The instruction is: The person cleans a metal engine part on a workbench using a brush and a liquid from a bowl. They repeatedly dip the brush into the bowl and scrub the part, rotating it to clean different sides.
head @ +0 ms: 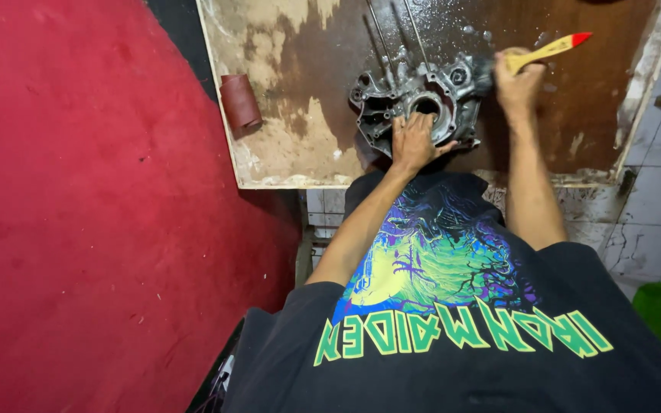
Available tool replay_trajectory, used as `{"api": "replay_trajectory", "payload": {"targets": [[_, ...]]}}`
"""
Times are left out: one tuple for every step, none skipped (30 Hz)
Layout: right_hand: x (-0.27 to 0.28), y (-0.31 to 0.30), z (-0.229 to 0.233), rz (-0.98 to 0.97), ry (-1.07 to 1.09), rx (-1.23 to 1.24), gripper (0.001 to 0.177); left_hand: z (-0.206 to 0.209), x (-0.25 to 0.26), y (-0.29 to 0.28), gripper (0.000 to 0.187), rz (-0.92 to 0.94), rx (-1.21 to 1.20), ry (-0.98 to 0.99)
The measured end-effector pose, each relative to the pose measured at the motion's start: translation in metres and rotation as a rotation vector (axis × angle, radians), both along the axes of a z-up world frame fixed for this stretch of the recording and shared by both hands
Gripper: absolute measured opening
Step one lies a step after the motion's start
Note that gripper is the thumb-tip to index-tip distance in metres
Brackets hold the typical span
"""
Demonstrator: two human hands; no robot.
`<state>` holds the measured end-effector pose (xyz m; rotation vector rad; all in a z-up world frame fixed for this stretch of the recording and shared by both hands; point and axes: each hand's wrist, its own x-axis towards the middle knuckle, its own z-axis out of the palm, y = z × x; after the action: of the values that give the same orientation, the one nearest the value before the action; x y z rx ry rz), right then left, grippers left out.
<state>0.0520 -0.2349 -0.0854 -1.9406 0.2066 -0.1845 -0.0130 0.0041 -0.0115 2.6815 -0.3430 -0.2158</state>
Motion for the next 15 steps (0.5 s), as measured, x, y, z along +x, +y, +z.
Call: {"api": "replay_trajectory", "payload": {"targets": [[0.004, -0.009, -0.013, 0.004, -0.002, 0.002, 0.003, -0.002, 0.001, 0.001, 0.077, 0.004, 0.002, -0.002], [0.003, -0.02, -0.025, -0.065, 0.005, 0.038, 0.004, -0.003, -0.002, 0.001, 0.077, -0.011, 0.001, -0.009], [0.003, -0.03, -0.038, -0.134, 0.013, 0.073, 0.004, -0.004, -0.004, 0.001, 0.077, -0.026, 0.001, -0.015], [0.007, -0.031, -0.037, -0.135, 0.012, 0.072, 0.004, -0.001, -0.001, 0.0, 0.077, -0.026, -0.001, -0.016], [0.011, -0.031, -0.035, -0.172, -0.024, 0.128, 0.005, 0.002, 0.002, 0.0, 0.077, -0.015, 0.0, -0.057], [0.008, -0.032, -0.034, -0.211, -0.05, 0.183, 0.006, 0.006, -0.002, -0.001, 0.078, -0.005, -0.001, -0.088], [0.0, -0.02, -0.019, -0.214, -0.041, 0.18, 0.006, 0.002, -0.006, -0.001, 0.078, -0.007, -0.003, -0.078], [0.0, -0.006, -0.004, -0.156, -0.036, 0.198, 0.006, -0.003, -0.006, 0.0, 0.077, -0.018, -0.008, -0.056], [0.0, 0.008, 0.012, -0.097, -0.031, 0.216, 0.007, -0.007, -0.006, 0.002, 0.077, -0.028, -0.013, -0.035], [-0.003, 0.011, 0.015, -0.095, -0.03, 0.218, 0.007, -0.004, -0.004, 0.001, 0.077, -0.026, -0.011, -0.035], [-0.005, 0.013, 0.018, -0.023, 0.019, 0.196, 0.006, 0.0, -0.003, 0.0, 0.077, -0.025, 0.002, -0.03], [-0.009, 0.016, 0.021, 0.048, 0.069, 0.173, 0.005, 0.002, -0.002, -0.001, 0.078, -0.025, 0.013, -0.022], [-0.012, 0.009, 0.021, 0.049, 0.071, 0.173, 0.005, 0.0, -0.005, -0.001, 0.078, -0.024, 0.013, -0.021], [-0.01, 0.002, 0.021, 0.059, 0.079, 0.111, 0.003, -0.002, -0.005, 0.0, 0.08, -0.013, 0.004, -0.079], [-0.008, -0.005, 0.021, 0.07, 0.088, 0.048, 0.005, -0.005, -0.004, 0.0, 0.082, -0.002, -0.005, -0.137]]}}
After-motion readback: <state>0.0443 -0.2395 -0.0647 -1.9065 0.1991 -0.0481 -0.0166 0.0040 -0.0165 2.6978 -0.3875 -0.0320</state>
